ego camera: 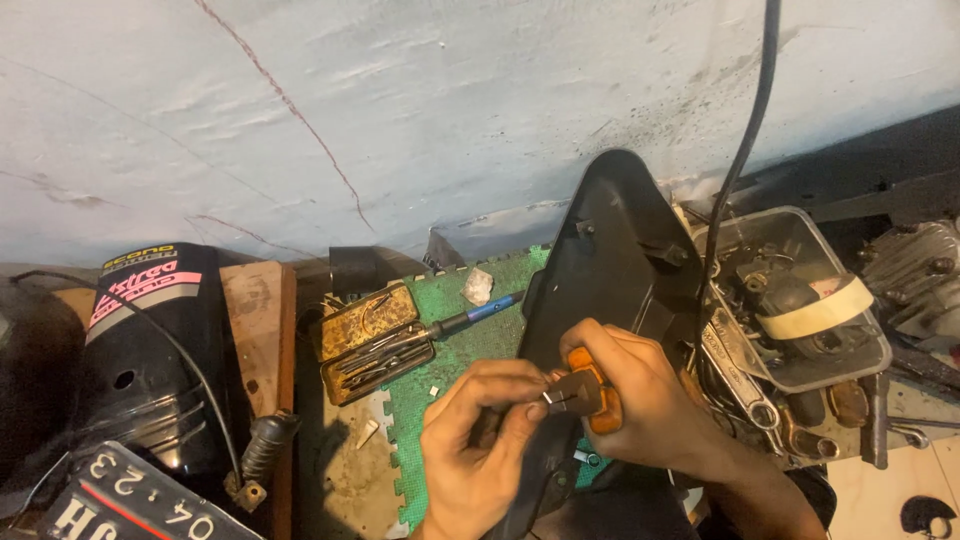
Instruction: The person uses pliers to manipulate and remove small metal components from a black motorcycle part. They then use a screwdriver to work on the same part, removing additional pieces.
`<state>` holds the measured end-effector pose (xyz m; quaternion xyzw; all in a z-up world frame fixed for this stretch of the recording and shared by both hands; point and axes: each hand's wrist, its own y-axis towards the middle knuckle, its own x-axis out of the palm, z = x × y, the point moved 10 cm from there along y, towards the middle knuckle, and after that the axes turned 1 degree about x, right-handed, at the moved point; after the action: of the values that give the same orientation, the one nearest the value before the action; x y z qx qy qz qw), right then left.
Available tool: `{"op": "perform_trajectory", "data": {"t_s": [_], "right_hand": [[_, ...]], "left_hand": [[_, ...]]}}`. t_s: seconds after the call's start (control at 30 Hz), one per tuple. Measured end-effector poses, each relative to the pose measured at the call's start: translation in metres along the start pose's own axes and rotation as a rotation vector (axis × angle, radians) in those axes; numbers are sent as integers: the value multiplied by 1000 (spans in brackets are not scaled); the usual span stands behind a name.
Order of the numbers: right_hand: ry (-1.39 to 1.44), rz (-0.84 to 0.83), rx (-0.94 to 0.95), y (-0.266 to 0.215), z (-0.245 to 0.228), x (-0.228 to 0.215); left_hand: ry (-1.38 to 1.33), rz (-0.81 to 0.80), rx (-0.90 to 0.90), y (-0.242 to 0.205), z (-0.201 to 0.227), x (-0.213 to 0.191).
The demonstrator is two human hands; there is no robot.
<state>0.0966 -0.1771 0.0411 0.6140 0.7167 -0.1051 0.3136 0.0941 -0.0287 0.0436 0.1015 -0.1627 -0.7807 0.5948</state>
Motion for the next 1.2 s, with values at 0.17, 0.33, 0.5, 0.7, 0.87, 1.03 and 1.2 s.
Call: {"op": "perform_trajectory", "data": {"t_s": [0.17, 0.33, 0.5, 0.7, 0.87, 1.03, 1.2], "right_hand": [[22, 4, 13, -6, 6, 4], [123, -71, 21, -4, 0, 5], [140, -154, 54, -1, 6, 9], [148, -169, 126, 2, 12, 11], [164, -165, 213, 18, 50, 23], [176, -164, 196, 27, 64, 28], [231, -193, 155, 13, 54, 37]], "left_hand": [[13, -38, 92, -2, 7, 1], [-71, -87, 36, -1, 2, 2], [-206, -175, -186, -4, -22, 6], [-19, -88, 71, -1, -10, 5], [-150, 28, -166, 11, -73, 1], [-141, 11, -133, 27, -73, -1], [42, -118, 63, 31, -30, 2]]}}
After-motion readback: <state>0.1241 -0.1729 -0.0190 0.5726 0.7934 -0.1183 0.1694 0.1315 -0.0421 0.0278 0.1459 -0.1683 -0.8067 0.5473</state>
